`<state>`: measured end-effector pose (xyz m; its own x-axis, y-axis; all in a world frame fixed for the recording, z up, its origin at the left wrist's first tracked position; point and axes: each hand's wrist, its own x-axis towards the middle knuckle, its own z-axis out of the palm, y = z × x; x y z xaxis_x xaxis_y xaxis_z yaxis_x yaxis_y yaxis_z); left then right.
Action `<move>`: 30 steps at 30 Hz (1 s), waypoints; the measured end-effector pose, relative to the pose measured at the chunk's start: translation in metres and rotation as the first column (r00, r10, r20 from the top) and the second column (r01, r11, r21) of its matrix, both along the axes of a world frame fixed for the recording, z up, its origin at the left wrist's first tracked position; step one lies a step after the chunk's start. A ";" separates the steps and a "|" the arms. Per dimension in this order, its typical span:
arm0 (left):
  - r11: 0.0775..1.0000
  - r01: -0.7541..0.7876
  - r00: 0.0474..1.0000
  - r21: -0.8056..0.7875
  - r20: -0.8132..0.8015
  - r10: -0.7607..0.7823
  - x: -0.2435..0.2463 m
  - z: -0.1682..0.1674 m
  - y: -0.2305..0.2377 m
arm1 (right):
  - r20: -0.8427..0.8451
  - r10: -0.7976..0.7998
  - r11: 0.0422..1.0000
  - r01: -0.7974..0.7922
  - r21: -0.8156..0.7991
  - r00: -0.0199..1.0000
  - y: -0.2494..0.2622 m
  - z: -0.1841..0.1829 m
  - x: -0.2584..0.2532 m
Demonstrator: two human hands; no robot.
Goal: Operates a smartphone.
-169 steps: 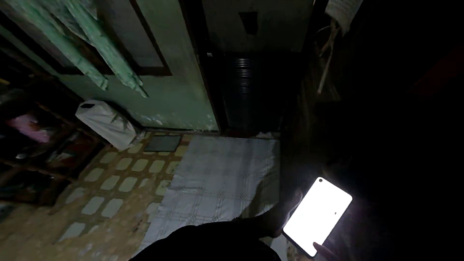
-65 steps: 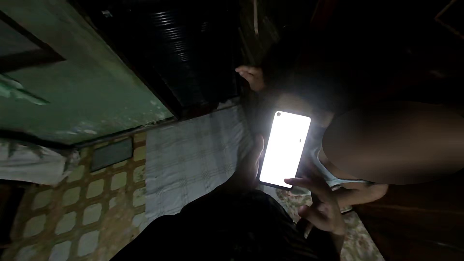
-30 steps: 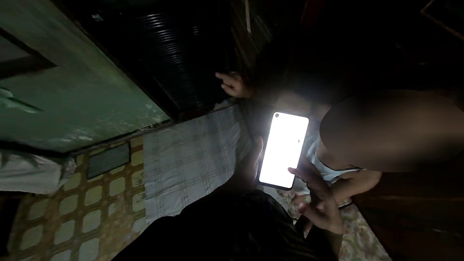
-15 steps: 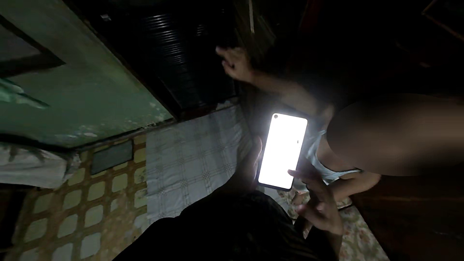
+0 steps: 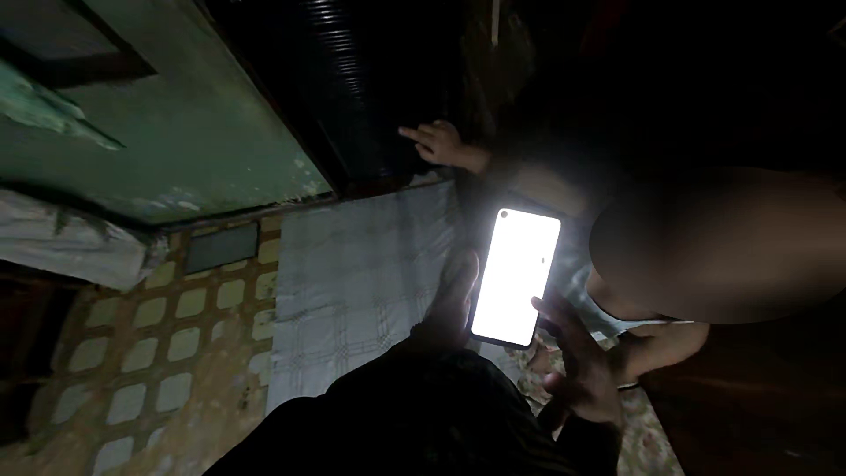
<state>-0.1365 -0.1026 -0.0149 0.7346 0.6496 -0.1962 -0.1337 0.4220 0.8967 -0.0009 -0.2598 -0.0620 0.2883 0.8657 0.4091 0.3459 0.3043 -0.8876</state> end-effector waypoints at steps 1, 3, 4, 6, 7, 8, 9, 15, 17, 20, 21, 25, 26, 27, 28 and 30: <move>1.000 -0.018 1.000 0.000 0.013 0.018 -0.002 -0.002 -0.002 | -0.033 -0.014 0.999 0.013 -0.031 0.999 0.001 0.008 -0.004; 0.999 -0.048 0.998 -0.019 0.032 0.048 -0.007 -0.005 -0.005 | -0.088 -0.040 0.994 0.031 -0.106 0.995 0.006 0.027 -0.014; 0.998 -0.056 0.998 -0.029 0.035 0.057 -0.009 -0.006 -0.006 | -0.110 -0.041 0.988 0.024 -0.150 0.993 0.007 0.032 -0.015; 0.997 -0.063 0.998 -0.033 0.030 0.064 -0.013 -0.005 -0.006 | -0.146 -0.084 0.948 0.034 -0.316 0.986 0.015 0.048 -0.019; 0.997 -0.070 0.997 -0.031 0.031 0.071 -0.016 -0.002 -0.006 | -0.178 -0.151 0.892 0.057 -0.448 0.972 0.027 0.061 -0.022; 0.996 -0.081 0.996 -0.030 0.036 0.082 -0.018 0.001 -0.005 | -0.135 -0.186 0.868 0.098 -0.487 0.973 0.035 0.063 -0.025; 0.995 -0.094 0.995 -0.023 0.044 0.095 -0.020 0.002 -0.004 | -0.137 -0.190 0.856 0.096 -0.508 0.972 0.041 0.064 -0.025; 0.992 -0.118 0.988 -0.033 0.100 0.121 -0.035 0.004 0.008 | 0.103 0.112 0.994 -0.111 -0.021 0.988 0.032 0.021 -0.019; 0.994 -0.112 0.987 -0.010 0.112 0.113 -0.039 0.003 0.016 | 0.108 0.115 0.993 -0.114 -0.020 0.987 0.040 0.020 -0.021; 0.992 -0.123 0.983 -0.006 0.136 0.122 -0.044 0.005 0.027 | 0.124 0.124 0.992 -0.124 -0.006 0.985 0.049 0.012 -0.022; 0.993 -0.117 0.985 -0.010 0.130 0.117 -0.046 0.008 0.030 | 0.138 0.123 0.992 -0.123 -0.006 0.983 0.052 0.013 -0.023; 0.995 -0.089 0.985 -0.055 0.141 0.096 -0.050 0.011 0.043 | 0.138 0.122 0.992 -0.123 0.004 0.983 0.064 0.014 -0.028; 0.995 -0.075 0.985 -0.066 0.150 0.084 -0.050 0.011 0.046 | 0.127 0.117 0.993 -0.119 0.005 0.985 0.066 0.014 -0.029; 0.996 -0.056 0.986 -0.062 0.156 0.065 -0.050 0.011 0.050 | 0.125 0.115 0.993 -0.116 0.002 0.985 0.068 0.014 -0.029; 0.997 -0.043 0.986 -0.056 0.157 0.052 -0.050 0.011 0.053 | 0.129 0.115 0.993 -0.116 0.001 0.985 0.070 0.014 -0.029; 0.998 -0.042 0.990 -0.052 0.132 0.049 -0.049 0.011 0.058 | 0.147 0.114 0.993 -0.117 0.008 0.982 0.074 0.013 -0.029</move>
<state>-0.1854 -0.0446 -0.0036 0.7263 0.6748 -0.1311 -0.2703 0.4556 0.8482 -0.0298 -0.1860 -0.0485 0.1229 0.8825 0.4541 0.4334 0.3639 -0.8245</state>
